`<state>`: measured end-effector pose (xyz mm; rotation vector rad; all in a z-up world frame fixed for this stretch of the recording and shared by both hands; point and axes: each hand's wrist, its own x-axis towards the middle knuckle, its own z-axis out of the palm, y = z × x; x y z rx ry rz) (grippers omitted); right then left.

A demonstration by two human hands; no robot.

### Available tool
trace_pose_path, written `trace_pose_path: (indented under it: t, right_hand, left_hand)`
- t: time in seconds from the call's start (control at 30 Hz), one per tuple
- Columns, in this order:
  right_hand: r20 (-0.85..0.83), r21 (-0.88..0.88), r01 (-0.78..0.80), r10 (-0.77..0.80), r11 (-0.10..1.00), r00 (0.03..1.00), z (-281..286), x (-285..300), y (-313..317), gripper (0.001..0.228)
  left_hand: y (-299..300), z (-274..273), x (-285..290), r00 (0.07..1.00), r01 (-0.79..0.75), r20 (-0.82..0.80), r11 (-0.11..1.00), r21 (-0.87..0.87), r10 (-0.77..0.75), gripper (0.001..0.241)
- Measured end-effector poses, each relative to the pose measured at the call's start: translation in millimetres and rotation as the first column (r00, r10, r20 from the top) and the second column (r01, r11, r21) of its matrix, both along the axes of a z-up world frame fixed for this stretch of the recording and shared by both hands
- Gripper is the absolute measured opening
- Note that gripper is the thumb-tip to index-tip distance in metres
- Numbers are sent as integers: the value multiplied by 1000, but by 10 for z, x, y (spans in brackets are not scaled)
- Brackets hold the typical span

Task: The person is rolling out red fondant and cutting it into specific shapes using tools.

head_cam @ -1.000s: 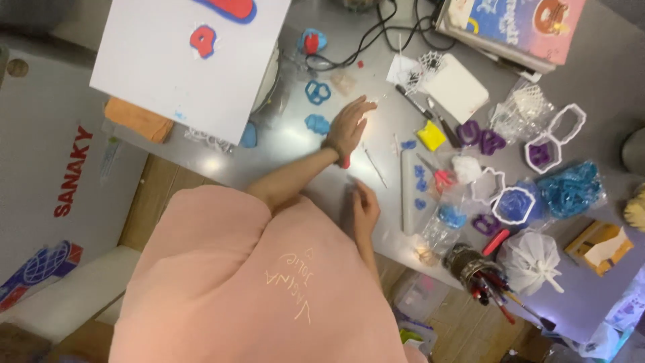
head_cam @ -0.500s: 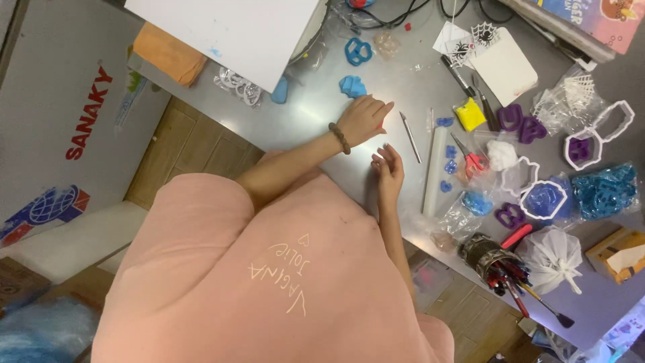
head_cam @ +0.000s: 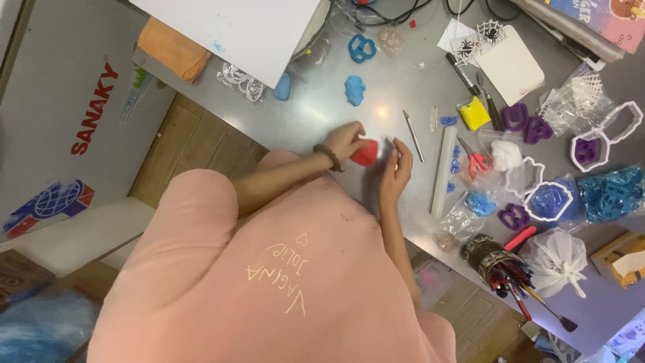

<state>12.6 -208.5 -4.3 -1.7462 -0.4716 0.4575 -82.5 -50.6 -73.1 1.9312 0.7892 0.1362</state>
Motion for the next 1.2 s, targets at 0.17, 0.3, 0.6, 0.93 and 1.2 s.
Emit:
trace_pose_path:
  t: [0.17, 0.3, 0.6, 0.93, 1.2]
  right_hand:
    - [470, -270, -198, 308, 942, 827, -127, -27, 611, 35]
    - [630, -563, -132, 527, 816, 570, -47, -229, 860, 53]
    - [584, -687, 28, 530, 726, 614, -208, -114, 1245, 79]
    - [356, -141, -55, 102, 988, 929, -604, 145, 798, 72]
    - [-630, 618, 438, 78, 652, 773, -405, 53, 194, 82]
  left_hand:
    - [161, 303, -145, 998, 70, -20, 968, 240, -67, 26]
    - [506, 151, -416, 999, 46, -7, 990, 132, -46, 25]
    - [1014, 899, -673, 996, -89, -7, 995, 35, 89, 24]
    - [624, 702, -298, 871, 358, 226, 879, 314, -435, 54]
    - [46, 1033, -59, 646, 600, 449, 774, 202, -618, 91]
